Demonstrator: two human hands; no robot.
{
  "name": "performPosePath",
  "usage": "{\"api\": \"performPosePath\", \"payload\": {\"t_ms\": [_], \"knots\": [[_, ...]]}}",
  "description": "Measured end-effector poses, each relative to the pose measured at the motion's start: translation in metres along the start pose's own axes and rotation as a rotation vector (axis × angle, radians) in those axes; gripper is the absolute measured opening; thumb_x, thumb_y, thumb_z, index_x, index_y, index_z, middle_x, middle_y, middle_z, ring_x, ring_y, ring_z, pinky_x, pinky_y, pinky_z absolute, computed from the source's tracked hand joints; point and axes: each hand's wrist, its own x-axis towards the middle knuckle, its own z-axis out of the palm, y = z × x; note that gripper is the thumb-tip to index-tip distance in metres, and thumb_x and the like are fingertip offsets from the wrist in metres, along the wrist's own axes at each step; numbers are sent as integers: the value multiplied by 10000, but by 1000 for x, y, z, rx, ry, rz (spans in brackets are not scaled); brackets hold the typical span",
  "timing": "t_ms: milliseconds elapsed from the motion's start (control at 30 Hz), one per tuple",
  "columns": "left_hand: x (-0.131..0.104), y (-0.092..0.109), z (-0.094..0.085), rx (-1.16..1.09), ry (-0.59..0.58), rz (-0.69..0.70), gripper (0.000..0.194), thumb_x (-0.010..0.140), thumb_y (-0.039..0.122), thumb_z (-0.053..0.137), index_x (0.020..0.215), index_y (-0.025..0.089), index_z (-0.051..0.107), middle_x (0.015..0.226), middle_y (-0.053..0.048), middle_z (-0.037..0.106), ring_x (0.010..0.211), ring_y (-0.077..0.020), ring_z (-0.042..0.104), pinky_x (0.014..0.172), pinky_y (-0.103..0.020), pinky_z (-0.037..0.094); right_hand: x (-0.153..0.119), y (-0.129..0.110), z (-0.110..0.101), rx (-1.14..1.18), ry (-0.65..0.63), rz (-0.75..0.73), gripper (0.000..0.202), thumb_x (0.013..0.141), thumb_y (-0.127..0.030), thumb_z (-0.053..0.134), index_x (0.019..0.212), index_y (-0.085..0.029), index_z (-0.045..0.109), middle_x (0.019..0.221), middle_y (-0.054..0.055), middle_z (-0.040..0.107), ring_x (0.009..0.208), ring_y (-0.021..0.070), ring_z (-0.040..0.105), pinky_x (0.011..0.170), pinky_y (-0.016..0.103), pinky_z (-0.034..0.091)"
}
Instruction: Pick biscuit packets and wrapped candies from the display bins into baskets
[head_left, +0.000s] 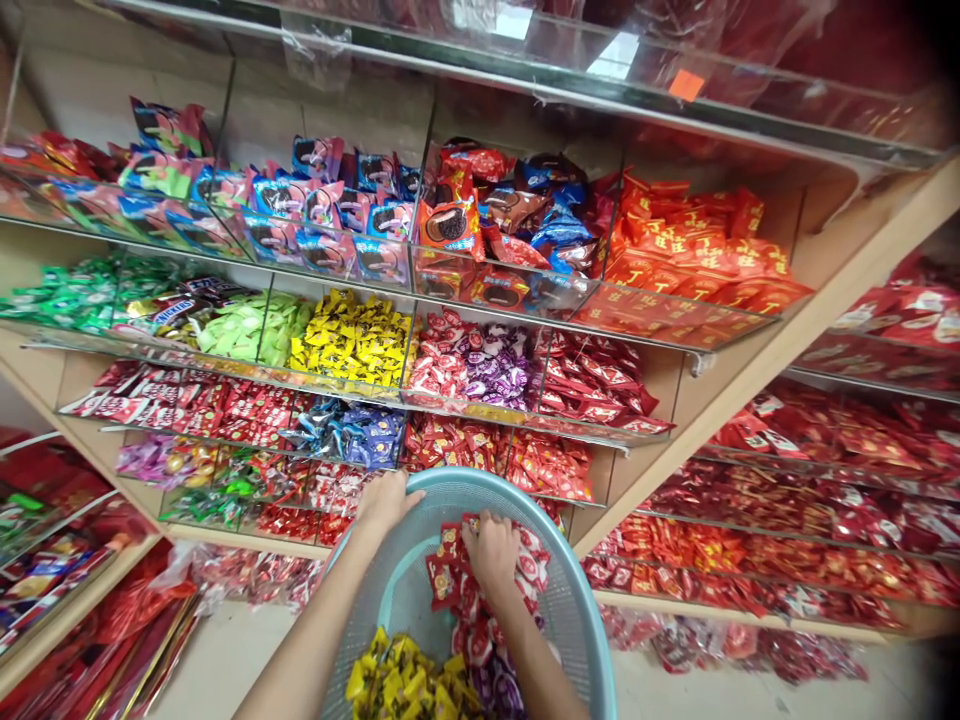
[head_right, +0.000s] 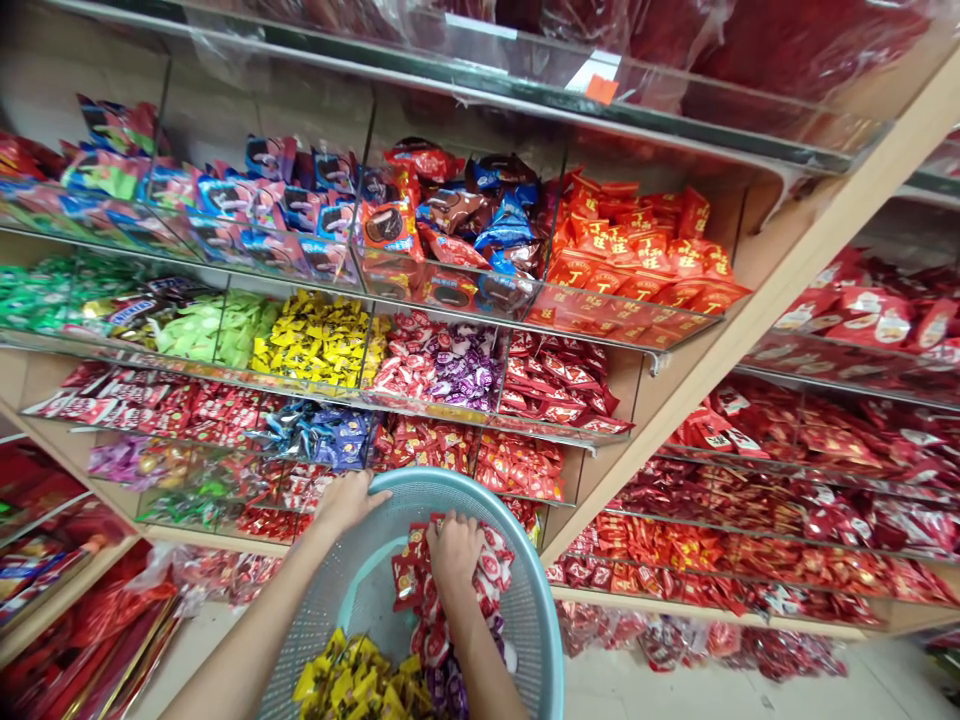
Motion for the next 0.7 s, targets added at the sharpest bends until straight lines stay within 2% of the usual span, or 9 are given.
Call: {"api": "performPosePath", "payload": {"t_ms": [133,300,433,533,600,700], "knots": [[0,0,0,-4,6,-3,427,810,528,414,928,157,592,930,-144,668,887,-290,631,717,-353,463,-1,-4,3,-4,17,-32,260,826,-359,481,911,-161,626,851,110,677,870,271,577,717,353,348],[-1,0,-3,-4,-8,-2,425,813,523,414,951,159,584,938,-147,668,894,-289,631,713,-346,462,3,4,-2,-27,30,20,285,831,-382,476,915,-152,622,854,122,671,888,276,570,732,360,343],[-2,0,-4,-7,-12,-6,425,815,520,413,965,158,580,946,-149,665,902,-292,628,717,-349,461,-1,4,-7,-45,66,4,309,840,-402,457,940,-152,609,918,119,637,901,280,546,734,370,349],[-2,1,-4,-9,-22,-18,420,810,518,424,976,164,580,956,-144,664,906,-283,626,727,-343,457,-12,-5,-12,-17,89,-102,247,836,-357,474,973,-186,587,969,89,599,907,263,523,748,374,358],[-2,1,-4,-9,-24,-28,423,808,523,427,982,170,582,966,-140,663,911,-275,624,735,-333,454,-22,-16,-12,22,48,-223,209,812,-303,517,992,-215,575,981,67,589,926,248,512,768,368,366],[-2,1,-3,-4,-14,-23,424,810,523,426,984,170,584,963,-137,666,913,-270,624,741,-325,452,-35,-37,-2,38,-52,-336,279,762,-303,591,1025,-209,568,999,71,589,980,256,496,825,387,373]]}}
